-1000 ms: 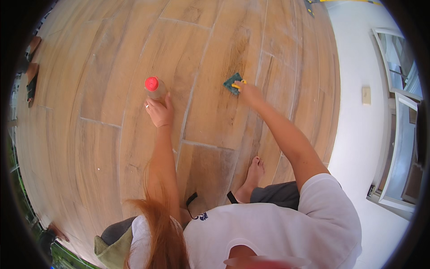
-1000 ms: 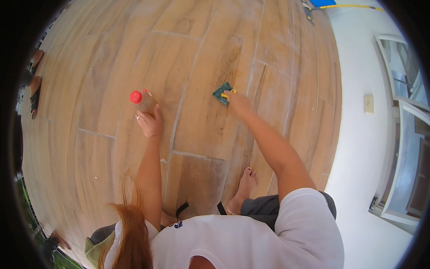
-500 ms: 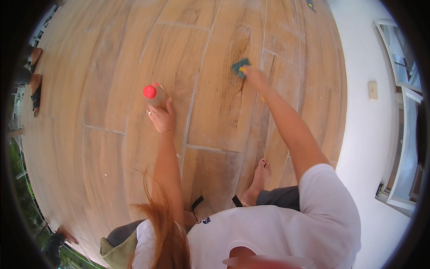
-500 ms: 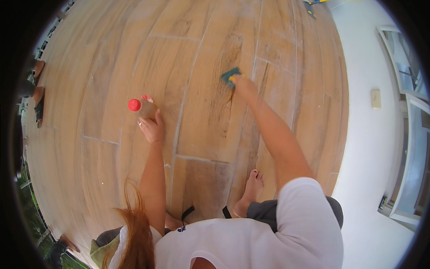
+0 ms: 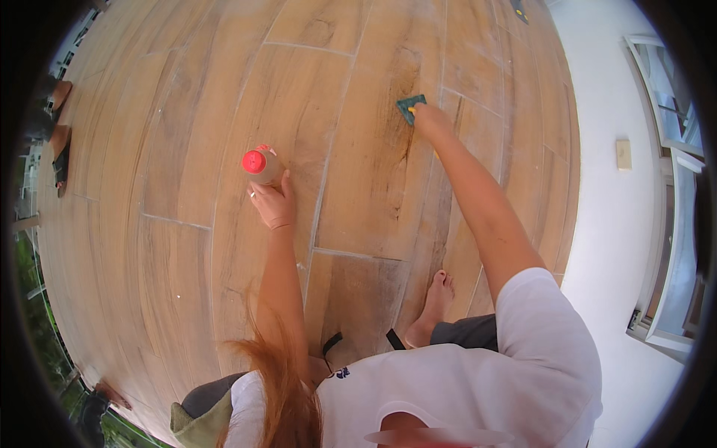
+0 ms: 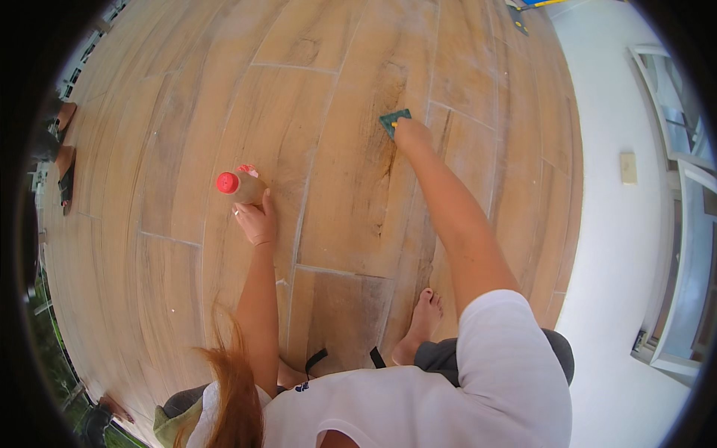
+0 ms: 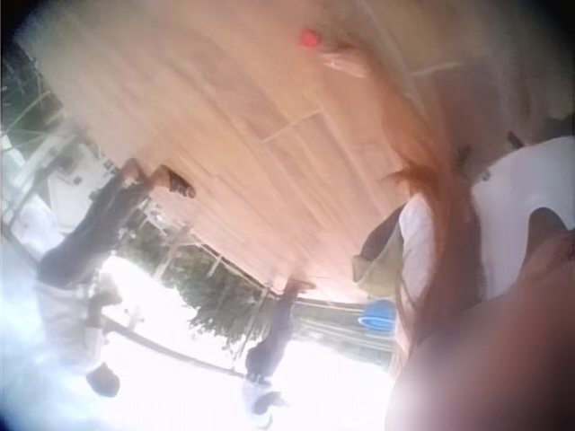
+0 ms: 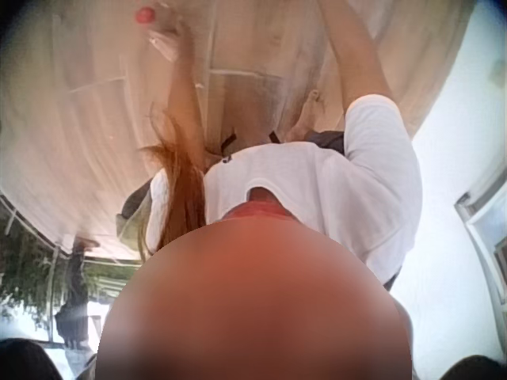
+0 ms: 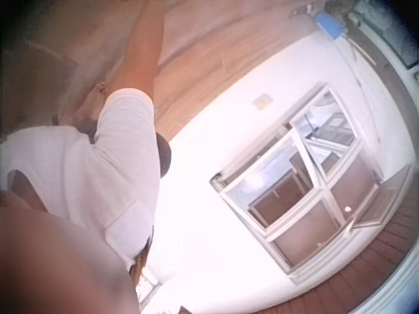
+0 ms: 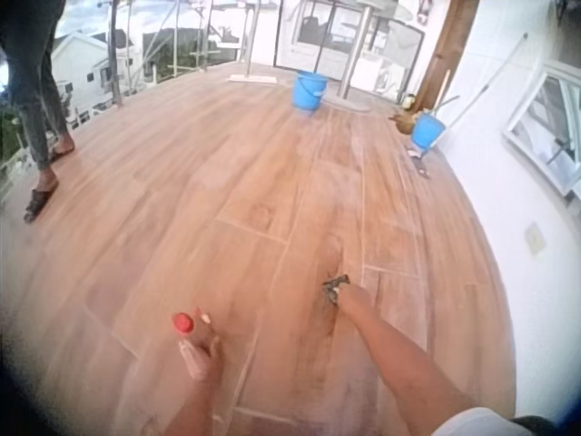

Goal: The person kneels on a tiled floor and scrubs the surface with a sponge and cleaning solution from a bottle. They wipe the area with a cloth and repeat the process across different sections of the floor.

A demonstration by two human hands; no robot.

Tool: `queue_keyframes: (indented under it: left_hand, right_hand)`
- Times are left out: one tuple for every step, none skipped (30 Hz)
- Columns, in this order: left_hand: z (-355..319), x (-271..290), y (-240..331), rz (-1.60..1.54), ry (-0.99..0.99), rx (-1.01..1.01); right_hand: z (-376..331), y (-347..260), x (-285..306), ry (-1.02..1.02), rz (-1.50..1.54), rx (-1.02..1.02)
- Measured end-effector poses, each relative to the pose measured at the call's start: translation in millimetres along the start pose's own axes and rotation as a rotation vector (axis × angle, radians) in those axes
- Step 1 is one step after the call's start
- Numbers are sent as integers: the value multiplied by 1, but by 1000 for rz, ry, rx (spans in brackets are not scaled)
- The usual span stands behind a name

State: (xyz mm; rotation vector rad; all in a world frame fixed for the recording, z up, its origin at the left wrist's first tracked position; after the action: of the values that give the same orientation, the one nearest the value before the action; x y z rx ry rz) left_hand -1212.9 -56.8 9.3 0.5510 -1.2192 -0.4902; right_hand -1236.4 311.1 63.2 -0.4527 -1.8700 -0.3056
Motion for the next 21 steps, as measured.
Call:
queue_keyframes:
  left_hand:
    - [-2,1,-1,-23,-21,20]
    - [0,3,-5,19,-41,34]
    - [1,1,-5,45,-72,45]
    - [1,-1,-6,71,-103,56]
    - [-2,-1,-5,56,-79,33]
    - [-3,-3,-2,32,-53,3]
    - [1,-2,-2,19,-14,-30]
    - [2,-4,-1,-19,-19,-18]
    - [1,-1,-4,-39,-22,-2]
    - [-2,1,-5,-63,-30,23]
    - [1,3,-6,-17,-23,16]
    - [3,3,-4,15,-27,10]
    - [3,2,-3,48,-32,4]
    - [-2,3,-5,30,-36,-1]
    - [-3,-3,-3,-10,-39,-18]
    - [-2,-2,-3,-32,-29,-32]
    - [-1,-4,-1,-36,-31,-27]
    - [-1,-1,-2,-25,-32,-17]
    - [0,1,-2,-14,-33,-6]
    - [2,2,-2,-4,-18,-19]
    - [1,4,0,6,-16,-28]
  right_hand:
    - [-7,-4,-2,-38,-15,-4]
    - [-10,-10,-6,-19,-29,40]
    - [-16,-7,-9,3,-53,67]
    - [-20,-4,-11,24,-77,94]
    - [-13,1,-15,7,-71,62]
    - [4,9,-14,0,-65,22]
    - [16,8,-10,-3,-49,-6]
    - [17,10,-11,-36,-65,-6]
    - [12,3,-15,-78,-73,7]
    - [6,1,-17,-126,-90,19]
    - [1,-4,-16,-87,-43,43]
    - [-7,-3,-13,-49,-7,51]
    - [-13,-2,-12,-11,30,60]
    - [-8,1,-18,-39,21,47]
    - [4,12,-18,-49,6,18]
    - [11,11,-16,-61,2,8]
    - [13,12,-15,-69,-22,11]
    - [10,6,-17,-86,-40,25]
    - [6,1,-17,-103,-59,39]
    - [2,-2,-14,-46,-21,38]
    - [-8,0,-14,1,13,30]
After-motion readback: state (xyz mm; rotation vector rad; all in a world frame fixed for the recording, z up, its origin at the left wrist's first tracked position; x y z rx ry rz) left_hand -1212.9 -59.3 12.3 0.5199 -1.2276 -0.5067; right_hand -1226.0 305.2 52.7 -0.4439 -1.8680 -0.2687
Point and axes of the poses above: each hand's wrist, its own z-axis towards the middle knuckle, its own x-axis out of the back of the hand, y = z × x, the point moved 3 cm from there along z, towards the middle knuckle, and after that the axes turned 1 degree about -x, right-handed, at the moved point
